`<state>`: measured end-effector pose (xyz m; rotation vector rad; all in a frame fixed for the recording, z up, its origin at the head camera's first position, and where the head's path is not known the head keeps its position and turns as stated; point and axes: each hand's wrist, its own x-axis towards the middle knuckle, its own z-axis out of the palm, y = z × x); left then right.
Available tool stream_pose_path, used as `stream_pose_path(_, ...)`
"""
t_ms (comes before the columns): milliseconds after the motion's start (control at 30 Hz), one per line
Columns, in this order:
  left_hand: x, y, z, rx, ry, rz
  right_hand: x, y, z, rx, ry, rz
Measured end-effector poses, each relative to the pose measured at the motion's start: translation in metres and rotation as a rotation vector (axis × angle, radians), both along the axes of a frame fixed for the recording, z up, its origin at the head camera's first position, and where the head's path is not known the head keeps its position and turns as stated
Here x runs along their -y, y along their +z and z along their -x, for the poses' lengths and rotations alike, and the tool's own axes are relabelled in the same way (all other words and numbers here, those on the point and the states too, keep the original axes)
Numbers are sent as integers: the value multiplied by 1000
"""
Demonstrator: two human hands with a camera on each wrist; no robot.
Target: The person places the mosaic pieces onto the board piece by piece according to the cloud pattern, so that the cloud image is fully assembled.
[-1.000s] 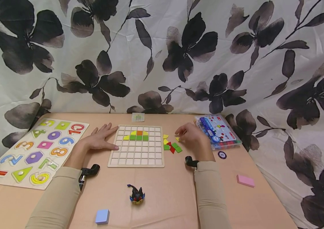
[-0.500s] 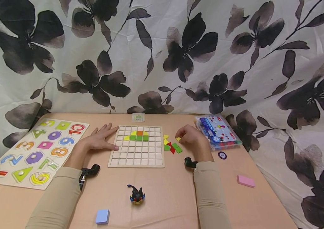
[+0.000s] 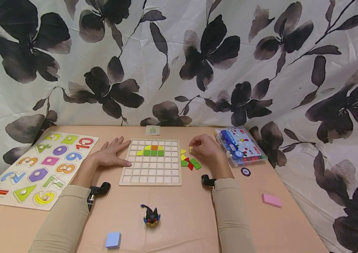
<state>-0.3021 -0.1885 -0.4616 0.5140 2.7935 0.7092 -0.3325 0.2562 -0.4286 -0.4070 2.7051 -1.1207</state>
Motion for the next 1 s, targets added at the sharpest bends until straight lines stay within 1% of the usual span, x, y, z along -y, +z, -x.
stream_pose_path(100, 0, -1, 0, 4, 2, 1, 11, 4, -2, -65, -15, 31)
stream_pose_path(167, 0, -1, 0, 4, 4, 1, 18, 6, -2, -130, 11, 40)
stream_pose_path(300, -1, 0, 0, 6, 8, -2, 35, 8, -2, -186, 56, 84)
stream_pose_path(367, -1, 0, 0, 9, 10, -5, 44, 8, -3, -191, 73, 99)
stream_pose_path(433, -1, 0, 0, 12, 11, -7, 53, 6, -4, -176, 83, 120)
stream_pose_path(567, -1, 1, 0, 12, 11, -7, 71, 1, -4, -174, 100, 114)
stream_pose_path(700, -1, 1, 0, -1, 5, 2, 85, -3, -4, -203, 117, 55)
stream_pose_path(833, -1, 1, 0, -6, 3, 7, 95, -9, -6, -199, 125, 18)
stream_pose_path(1000, -1, 0, 1, 3, 9, 2, 100, -12, -7, -175, 133, -43)
